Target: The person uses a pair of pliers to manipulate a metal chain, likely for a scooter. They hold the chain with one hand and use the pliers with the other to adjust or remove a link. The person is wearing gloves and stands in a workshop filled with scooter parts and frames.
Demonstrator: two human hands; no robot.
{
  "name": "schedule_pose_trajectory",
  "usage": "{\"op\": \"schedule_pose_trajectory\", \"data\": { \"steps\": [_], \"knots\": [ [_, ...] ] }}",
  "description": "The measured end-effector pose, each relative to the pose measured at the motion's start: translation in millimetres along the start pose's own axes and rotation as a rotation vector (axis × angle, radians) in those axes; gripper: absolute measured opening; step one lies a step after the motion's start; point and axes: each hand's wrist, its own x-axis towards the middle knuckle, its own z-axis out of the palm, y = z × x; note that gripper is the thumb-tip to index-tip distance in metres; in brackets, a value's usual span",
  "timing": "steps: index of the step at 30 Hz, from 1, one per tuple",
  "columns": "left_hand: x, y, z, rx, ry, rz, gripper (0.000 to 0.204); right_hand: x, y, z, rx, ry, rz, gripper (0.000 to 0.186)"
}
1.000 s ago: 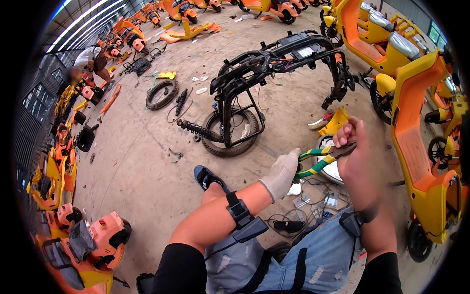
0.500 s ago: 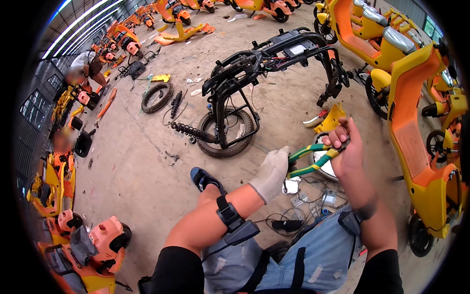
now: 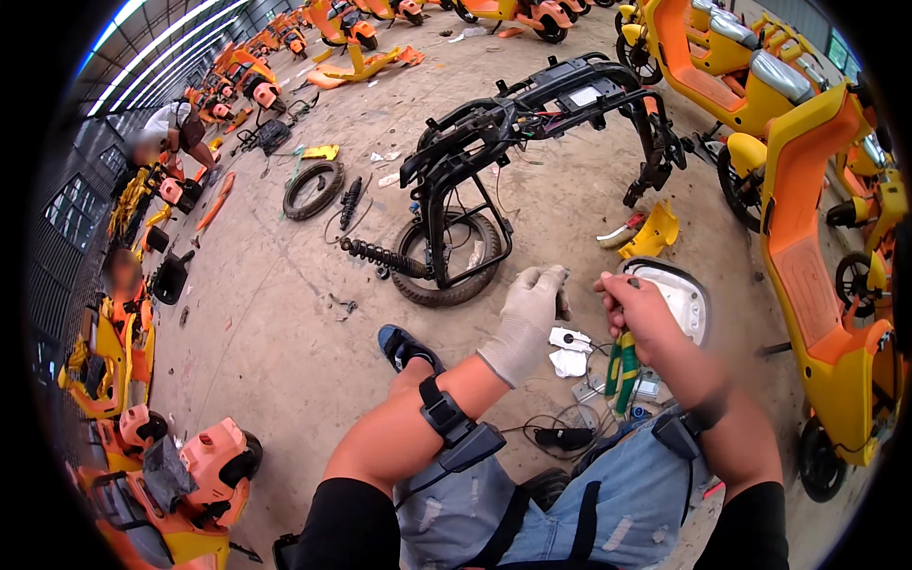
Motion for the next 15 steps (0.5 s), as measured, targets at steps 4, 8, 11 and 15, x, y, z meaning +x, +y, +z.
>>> {"op": "schedule_pose_trajectory", "data": {
  "steps": [4,8,11,15],
  "knots": [
    [-1.1,-5.0,-1.7,0.016,-0.153,0.166,0.02,2.1,5.7,10.6,0.014,-0.026,0.119,0.05],
    [-3.5,-4.3,-1.2,0.111,-0.205,0.237,0.015,3.5,8.3,4.9,0.163,-0.063,0.172,0.057],
    [-8.2,0.4,-1.6,0.122,-0.234,0.218,0.015,1.7,3.7,3.3,0.209,-0.067,0.212,0.056],
    [-7.1,-6.3,-6.6,0.175,-0.304,0.328,0.014,-2.8,0.4,3.2,0.161,-0.111,0.226,0.053]
  ]
}}
